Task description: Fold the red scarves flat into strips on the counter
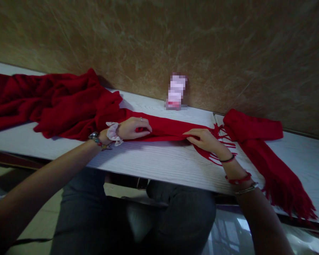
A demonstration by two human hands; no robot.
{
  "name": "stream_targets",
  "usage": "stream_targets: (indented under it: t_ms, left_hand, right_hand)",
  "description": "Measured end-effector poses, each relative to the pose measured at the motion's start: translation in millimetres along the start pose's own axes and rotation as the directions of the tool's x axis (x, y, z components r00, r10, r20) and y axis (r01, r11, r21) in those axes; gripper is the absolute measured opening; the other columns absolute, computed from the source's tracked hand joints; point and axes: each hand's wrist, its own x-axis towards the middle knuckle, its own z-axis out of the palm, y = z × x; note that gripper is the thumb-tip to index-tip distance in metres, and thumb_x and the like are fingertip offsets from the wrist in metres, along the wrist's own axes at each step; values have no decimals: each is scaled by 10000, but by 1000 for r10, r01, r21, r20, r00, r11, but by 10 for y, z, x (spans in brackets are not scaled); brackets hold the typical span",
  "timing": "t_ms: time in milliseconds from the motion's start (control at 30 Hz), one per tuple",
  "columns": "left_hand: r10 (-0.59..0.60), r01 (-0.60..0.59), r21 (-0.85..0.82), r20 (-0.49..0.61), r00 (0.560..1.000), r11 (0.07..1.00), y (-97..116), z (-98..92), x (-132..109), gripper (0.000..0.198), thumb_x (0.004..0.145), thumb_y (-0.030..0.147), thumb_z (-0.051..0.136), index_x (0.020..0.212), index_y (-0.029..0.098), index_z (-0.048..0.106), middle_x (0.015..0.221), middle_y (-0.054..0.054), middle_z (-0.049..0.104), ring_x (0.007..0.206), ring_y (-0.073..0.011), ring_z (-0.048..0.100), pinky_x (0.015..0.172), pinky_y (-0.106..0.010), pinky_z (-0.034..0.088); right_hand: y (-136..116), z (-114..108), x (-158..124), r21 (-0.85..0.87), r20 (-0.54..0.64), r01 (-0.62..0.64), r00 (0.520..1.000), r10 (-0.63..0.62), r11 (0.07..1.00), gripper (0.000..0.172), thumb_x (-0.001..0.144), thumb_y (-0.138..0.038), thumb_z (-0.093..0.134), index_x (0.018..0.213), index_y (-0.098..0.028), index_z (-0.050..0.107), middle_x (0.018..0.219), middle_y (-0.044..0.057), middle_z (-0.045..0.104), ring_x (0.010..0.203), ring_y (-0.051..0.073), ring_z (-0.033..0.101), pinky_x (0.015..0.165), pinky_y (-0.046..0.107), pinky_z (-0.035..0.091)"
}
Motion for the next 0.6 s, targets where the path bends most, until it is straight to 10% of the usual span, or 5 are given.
stream_targets:
  t_ms: [600]
  left_hand:
    - [98, -49, -166, 301, 948, 985, 32, 55, 2, 74, 756, 181, 578, 778, 163, 646, 679, 2, 647, 593, -75, 557, 613, -160, 404]
  right_hand:
    - [-112, 33, 41, 10, 275, 103, 956, -102, 995, 237, 773, -377, 588, 900, -190, 661, 920, 66, 621, 857, 178, 591, 784, 323, 492]
